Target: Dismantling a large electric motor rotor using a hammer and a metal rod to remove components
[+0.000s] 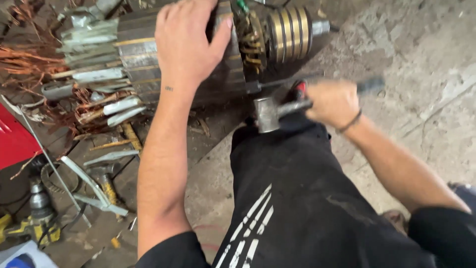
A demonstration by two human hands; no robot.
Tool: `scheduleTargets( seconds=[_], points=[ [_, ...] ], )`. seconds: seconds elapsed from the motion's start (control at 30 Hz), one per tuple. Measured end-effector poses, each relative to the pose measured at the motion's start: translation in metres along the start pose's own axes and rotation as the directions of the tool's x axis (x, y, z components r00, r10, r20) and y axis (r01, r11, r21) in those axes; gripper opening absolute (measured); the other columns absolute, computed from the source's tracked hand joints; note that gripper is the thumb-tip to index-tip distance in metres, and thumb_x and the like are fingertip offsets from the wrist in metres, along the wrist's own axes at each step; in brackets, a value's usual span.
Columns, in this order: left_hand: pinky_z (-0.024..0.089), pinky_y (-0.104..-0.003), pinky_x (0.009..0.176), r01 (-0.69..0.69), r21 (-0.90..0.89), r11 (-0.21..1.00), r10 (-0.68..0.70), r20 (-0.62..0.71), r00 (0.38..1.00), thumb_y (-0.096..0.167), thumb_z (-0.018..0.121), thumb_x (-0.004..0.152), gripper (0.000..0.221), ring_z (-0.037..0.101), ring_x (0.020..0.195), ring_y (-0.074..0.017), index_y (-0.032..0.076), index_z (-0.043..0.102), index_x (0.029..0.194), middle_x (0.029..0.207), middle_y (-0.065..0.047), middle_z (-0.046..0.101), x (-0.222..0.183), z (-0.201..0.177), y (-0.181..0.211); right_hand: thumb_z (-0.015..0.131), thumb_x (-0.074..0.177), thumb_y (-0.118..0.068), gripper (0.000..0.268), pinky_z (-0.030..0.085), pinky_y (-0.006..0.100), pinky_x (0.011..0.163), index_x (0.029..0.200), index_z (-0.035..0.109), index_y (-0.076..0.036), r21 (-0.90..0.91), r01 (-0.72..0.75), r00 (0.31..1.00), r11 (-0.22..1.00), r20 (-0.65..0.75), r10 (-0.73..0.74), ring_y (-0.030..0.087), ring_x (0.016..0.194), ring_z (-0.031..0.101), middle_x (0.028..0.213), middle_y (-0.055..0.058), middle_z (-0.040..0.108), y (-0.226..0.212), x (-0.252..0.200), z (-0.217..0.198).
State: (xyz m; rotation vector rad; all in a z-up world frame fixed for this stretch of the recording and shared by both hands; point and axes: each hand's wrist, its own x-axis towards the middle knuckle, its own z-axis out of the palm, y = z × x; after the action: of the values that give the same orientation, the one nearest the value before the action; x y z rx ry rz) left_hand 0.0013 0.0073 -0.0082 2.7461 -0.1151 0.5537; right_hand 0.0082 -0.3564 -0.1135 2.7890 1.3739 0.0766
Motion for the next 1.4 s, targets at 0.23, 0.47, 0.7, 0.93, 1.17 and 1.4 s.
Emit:
scheduleTargets(
  seconds=[0.23,0.47,0.7,0.93,1.17,1.4],
  points=[
    [0.043,-0.047,0.098,0.013,0.053,0.999,-0.015,0.042,0.999,0.039,0.058,0.107,0.041,0.065,0.118,-0.0333,0.005,0.072,0.125,0.126,-0.014,0.074,0.000,0.001,-0.003,0.063,0.078,-0.049,0.032,0.036,0.040,0.042,0.062,0.058,-0.022,-0.086,-0.081,0.995,0.993,0.050,0.086,0.026,0.054,0.063,0.059,0.000,0.058,0.027,-0.060,0.004],
    [0.043,-0.046,0.099,0.006,0.074,0.997,-0.010,0.048,0.999,0.032,0.066,0.104,0.036,0.067,0.119,-0.0333,0.003,0.075,0.124,0.127,-0.013,0.076,-0.001,-0.003,0.005,0.064,0.088,-0.077,0.051,0.044,0.059,0.070,0.088,0.075,-0.027,-0.082,-0.669,0.643,0.738,0.433,0.631,0.039,0.094,0.072,0.088,0.006,0.075,0.116,-0.096,0.014],
    [0.046,-0.043,0.089,0.046,0.097,0.994,-0.049,0.022,0.999,0.029,0.070,0.102,0.027,0.067,0.092,-0.0326,0.008,0.074,0.118,0.102,-0.007,0.075,-0.002,-0.004,0.009,0.068,0.102,-0.063,0.053,0.047,0.050,0.059,0.103,0.069,-0.010,0.192,-0.603,0.793,0.774,0.244,0.558,0.039,0.075,0.068,0.078,0.013,0.068,0.169,-0.085,0.037],
    [0.046,-0.044,0.092,0.043,0.095,0.995,-0.047,0.048,0.998,0.028,0.069,0.104,0.030,0.069,0.102,-0.0337,0.006,0.076,0.123,0.114,-0.010,0.078,0.000,-0.004,0.009,0.068,0.104,-0.062,0.049,0.050,0.044,0.059,0.107,0.070,-0.012,0.216,-0.524,0.847,0.824,0.227,0.480,0.029,0.070,0.067,0.083,0.008,0.071,0.161,-0.043,0.032],
    [0.047,-0.044,0.096,0.087,0.118,0.989,-0.095,0.065,0.993,0.031,0.068,0.103,0.034,0.070,0.114,-0.0319,0.006,0.077,0.124,0.125,-0.011,0.078,0.000,-0.001,0.007,0.065,0.104,-0.068,0.047,0.052,0.039,0.073,0.099,0.067,-0.021,0.106,-0.435,0.849,0.894,0.379,0.368,0.018,0.076,0.067,0.091,0.001,0.072,0.167,-0.046,0.017],
    [0.048,-0.044,0.095,0.108,0.129,0.986,-0.116,0.058,0.992,0.032,0.068,0.101,0.034,0.070,0.114,-0.0312,0.007,0.076,0.123,0.125,-0.010,0.078,0.000,0.001,0.006,0.063,0.114,-0.059,0.048,0.049,0.028,0.052,0.096,0.065,-0.015,0.088,-0.433,0.873,0.897,0.289,0.393,0.014,0.061,0.058,0.080,0.001,0.064,0.155,-0.035,0.012]
  ],
)
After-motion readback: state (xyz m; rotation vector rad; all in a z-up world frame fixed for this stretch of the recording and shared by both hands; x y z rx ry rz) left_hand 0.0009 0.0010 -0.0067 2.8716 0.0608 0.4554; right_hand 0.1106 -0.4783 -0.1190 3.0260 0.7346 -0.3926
